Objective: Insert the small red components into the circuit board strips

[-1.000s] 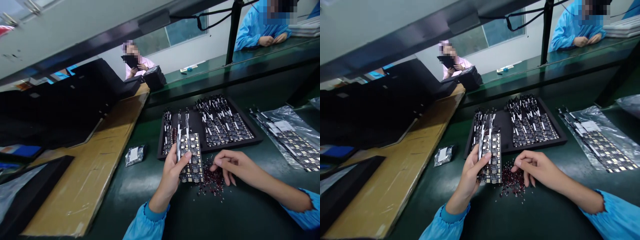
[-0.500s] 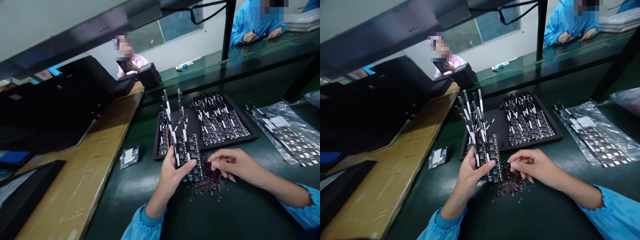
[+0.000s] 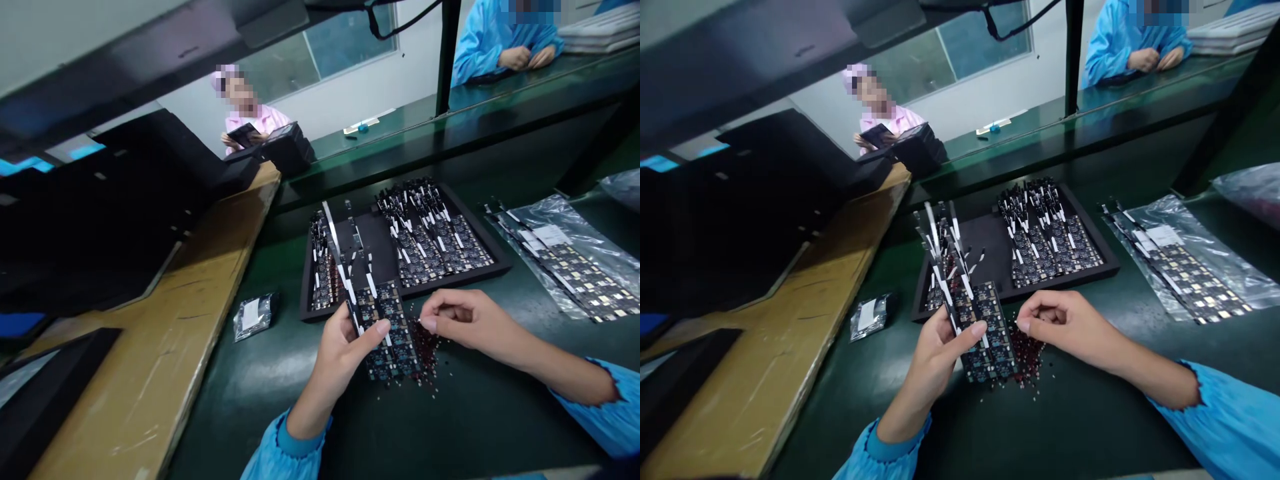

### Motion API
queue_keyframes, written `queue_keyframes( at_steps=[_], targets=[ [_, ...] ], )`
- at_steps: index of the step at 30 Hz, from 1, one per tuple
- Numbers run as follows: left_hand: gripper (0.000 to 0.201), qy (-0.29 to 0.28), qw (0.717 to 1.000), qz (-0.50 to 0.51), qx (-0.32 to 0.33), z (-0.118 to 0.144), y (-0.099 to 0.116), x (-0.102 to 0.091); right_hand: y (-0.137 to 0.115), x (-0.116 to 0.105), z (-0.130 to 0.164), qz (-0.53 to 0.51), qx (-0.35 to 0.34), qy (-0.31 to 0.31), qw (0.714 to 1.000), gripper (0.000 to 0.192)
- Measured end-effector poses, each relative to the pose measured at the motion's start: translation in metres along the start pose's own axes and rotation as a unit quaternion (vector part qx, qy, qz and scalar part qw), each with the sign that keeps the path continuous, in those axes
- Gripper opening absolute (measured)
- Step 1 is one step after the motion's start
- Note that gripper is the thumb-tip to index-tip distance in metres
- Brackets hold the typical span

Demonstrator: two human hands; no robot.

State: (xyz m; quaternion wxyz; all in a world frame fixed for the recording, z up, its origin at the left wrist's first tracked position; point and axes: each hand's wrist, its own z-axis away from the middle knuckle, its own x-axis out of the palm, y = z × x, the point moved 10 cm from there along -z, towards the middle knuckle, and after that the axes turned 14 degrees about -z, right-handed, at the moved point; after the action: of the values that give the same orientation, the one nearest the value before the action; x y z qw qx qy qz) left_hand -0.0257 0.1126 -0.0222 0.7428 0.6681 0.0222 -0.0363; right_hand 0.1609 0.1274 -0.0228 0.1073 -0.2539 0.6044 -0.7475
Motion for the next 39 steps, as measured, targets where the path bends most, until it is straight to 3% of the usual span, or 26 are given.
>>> queue_keyframes(
  at_steps=[7, 15, 26, 39],
  targets=[
    [0.047, -0.067, 0.998, 0.019, -0.006, 0.005, 0.006, 0.015, 0.001, 0.001, 0.001, -0.013, -0.002, -0.003, 1.000, 0.023],
    [0.035, -0.051, 0.998, -0.022, -0.011, 0.004, -0.001, 0.010, -0.008, 0.002, 0.003, 0.024, -0.015, 0.009, 1.000, 0.022],
    [0.026, -0.059, 0.995, -0.076, -0.039, 0.008, 0.001, 0.015, -0.031, 0.001, 0.011, 0.131, -0.135, 0.025, 0.982, 0.011],
    [0.018, -0.035, 0.984, -0.176, 0.004, 0.009, 0.013, 0.011, -0.027, 0.001, 0.009, 0.144, -0.122, 0.023, 0.982, 0.014]
  ],
)
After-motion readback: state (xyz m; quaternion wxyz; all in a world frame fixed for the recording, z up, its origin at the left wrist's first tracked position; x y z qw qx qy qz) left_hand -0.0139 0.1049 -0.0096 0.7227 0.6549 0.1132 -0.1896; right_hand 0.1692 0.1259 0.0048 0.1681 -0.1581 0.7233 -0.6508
